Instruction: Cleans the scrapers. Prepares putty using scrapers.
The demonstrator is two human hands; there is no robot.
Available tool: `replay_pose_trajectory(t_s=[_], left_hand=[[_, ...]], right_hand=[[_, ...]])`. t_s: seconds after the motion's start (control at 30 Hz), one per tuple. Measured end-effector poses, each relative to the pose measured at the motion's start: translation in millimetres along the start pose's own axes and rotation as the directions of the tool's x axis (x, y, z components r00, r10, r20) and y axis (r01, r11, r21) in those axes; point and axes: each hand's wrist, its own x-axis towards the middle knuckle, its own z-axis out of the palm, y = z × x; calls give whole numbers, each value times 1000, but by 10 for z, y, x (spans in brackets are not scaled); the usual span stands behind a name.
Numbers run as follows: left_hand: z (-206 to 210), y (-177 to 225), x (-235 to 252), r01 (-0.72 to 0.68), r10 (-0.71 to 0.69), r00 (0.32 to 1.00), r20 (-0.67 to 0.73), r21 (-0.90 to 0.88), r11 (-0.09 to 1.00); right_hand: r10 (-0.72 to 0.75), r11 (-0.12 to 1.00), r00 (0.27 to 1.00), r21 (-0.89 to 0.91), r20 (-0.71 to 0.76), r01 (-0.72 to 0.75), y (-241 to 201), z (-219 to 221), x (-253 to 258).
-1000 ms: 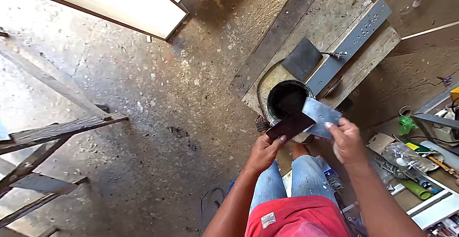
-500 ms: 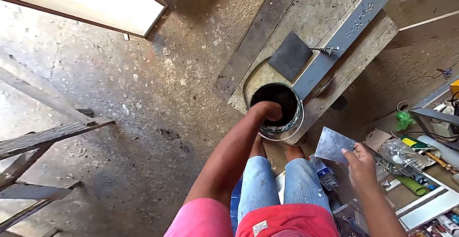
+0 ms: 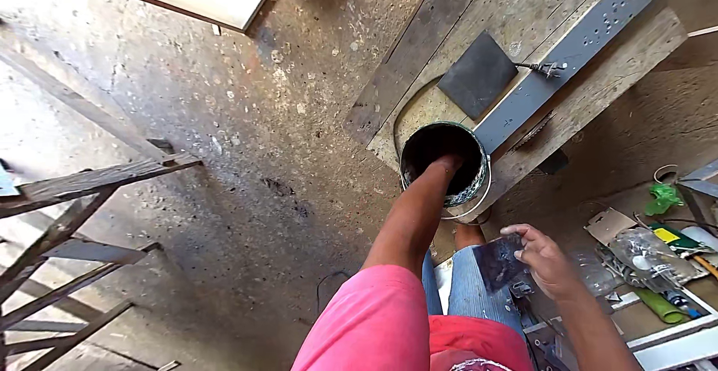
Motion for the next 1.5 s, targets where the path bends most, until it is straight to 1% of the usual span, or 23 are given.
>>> replay_pose_trajectory(t_s=[0.07,0.13,0.23,0.33,0.4,0.5,0.6,0.67,0.77,0.83,0.87,0.93,0.97,1.1,1.23,1.4,1.47,1.5], left_hand=[[-5,-29,-41,-4,4,1000,-2,-9,1000],[-30,-57,-58,-28,29,1000,12,-22,999],[-106,-68,-95,-47,48,998,37,-33,998],[-181,-106,-196,-72,72,997,-33,-21,997],[-277,-93,-413,-98,99,995,-16,27,995],[-342,-104,-781,-172,159,984,83,182,968],[-359,-140,-957,-210,160,962,221,228,951],[-382,-152,-900,-178,130,961,243,186,966],[-377,-155,-668,-87,76,971,226,37,996],[-287,-132,-474,-74,68,971,230,16,997],[-226,-115,-380,-69,62,978,201,27,997],[-140,-67,-271,-26,21,995,102,45,999],[-113,-45,-243,-1,-2,997,79,41,999],[11,-66,-121,43,-43,998,52,0,999],[31,-83,-106,29,-30,999,45,17,999],[-127,-66,-200,-24,24,1000,7,3,1000],[-204,-96,-292,-54,58,996,-66,54,997],[-199,-129,-321,-86,97,989,-111,100,991]], right_hand=[[-45,993,998,-104,54,50,-54,73,93],[-35,971,999,-235,34,42,-132,196,214],[55,933,995,-350,-85,-81,-200,408,436],[75,829,964,-522,-256,-203,-243,599,645],[77,782,940,-564,-333,-264,-270,652,740],[71,777,928,-563,-366,-282,-283,689,799],[64,785,933,-560,-353,-266,-256,702,792],[49,801,936,-546,-350,-246,-224,696,786],[11,823,935,-527,-354,-210,-195,667,793],[-5,829,938,-527,-347,-191,-201,651,804],[-7,828,939,-529,-343,-186,-206,647,819],[-10,826,943,-534,-332,-180,-197,631,826],[-10,829,945,-530,-328,-175,-185,622,827],[-3,839,951,-518,-309,-166,-134,593,830],[8,840,953,-515,-303,-171,-118,596,822],[3,841,950,-513,-312,-171,-156,599,841],[7,841,953,-514,-303,-169,-156,603,850],[11,844,953,-509,-301,-171,-158,611,852]])
